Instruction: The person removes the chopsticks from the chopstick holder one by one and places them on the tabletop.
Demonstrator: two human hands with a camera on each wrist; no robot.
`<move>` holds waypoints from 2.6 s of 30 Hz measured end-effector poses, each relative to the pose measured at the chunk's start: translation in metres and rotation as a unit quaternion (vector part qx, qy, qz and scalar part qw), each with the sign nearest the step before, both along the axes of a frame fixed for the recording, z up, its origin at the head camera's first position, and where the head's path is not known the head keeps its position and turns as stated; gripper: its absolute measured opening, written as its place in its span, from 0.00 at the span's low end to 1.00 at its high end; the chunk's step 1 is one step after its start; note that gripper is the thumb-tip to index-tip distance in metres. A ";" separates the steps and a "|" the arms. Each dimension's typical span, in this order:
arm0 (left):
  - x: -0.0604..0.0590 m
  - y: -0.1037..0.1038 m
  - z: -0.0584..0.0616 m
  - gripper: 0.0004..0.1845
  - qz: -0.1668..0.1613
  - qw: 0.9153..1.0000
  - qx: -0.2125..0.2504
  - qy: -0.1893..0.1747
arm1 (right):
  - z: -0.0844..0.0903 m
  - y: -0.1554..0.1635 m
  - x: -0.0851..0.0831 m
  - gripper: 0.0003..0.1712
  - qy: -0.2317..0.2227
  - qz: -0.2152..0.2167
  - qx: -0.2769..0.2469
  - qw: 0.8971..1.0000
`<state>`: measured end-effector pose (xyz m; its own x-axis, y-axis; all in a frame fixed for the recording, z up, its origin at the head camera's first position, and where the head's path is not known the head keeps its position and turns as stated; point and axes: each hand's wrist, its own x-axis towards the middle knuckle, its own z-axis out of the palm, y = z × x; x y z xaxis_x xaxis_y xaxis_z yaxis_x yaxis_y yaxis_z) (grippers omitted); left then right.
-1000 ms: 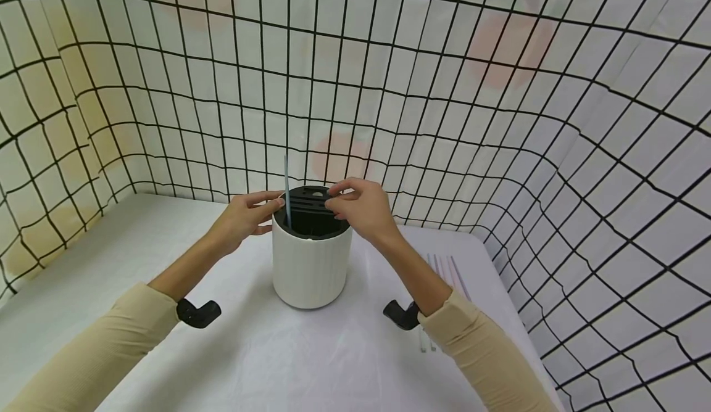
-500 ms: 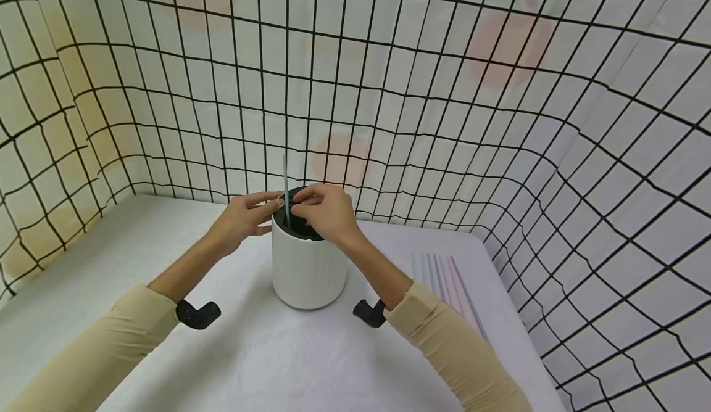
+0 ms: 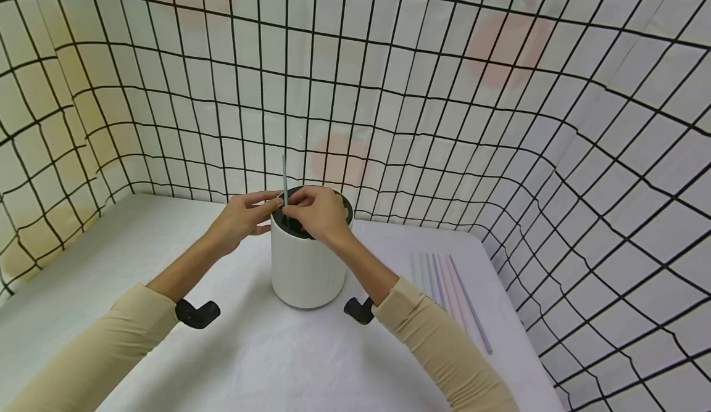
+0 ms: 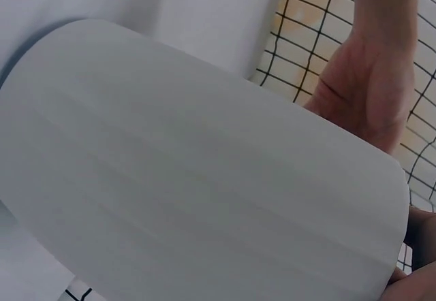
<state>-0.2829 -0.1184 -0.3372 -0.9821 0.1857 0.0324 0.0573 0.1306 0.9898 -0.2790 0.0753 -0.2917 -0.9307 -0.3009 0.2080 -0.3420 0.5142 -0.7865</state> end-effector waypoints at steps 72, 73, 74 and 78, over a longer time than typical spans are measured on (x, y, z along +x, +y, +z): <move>0.000 0.002 -0.001 0.26 0.009 1.000 0.002 -0.004 | -0.038 0.192 -0.032 0.21 -0.130 -0.166 -0.138 0.968; 0.000 0.002 -0.001 0.26 0.009 1.000 0.003 -0.004 | -0.045 0.195 -0.033 0.22 -0.134 -0.167 -0.127 0.968; 0.000 0.002 -0.001 0.26 0.009 1.000 0.004 -0.004 | -0.052 0.197 -0.034 0.23 -0.139 -0.168 -0.116 0.969; 0.000 0.002 0.000 0.26 0.009 1.000 0.001 -0.003 | -0.077 0.204 -0.036 0.25 -0.154 -0.174 -0.074 0.970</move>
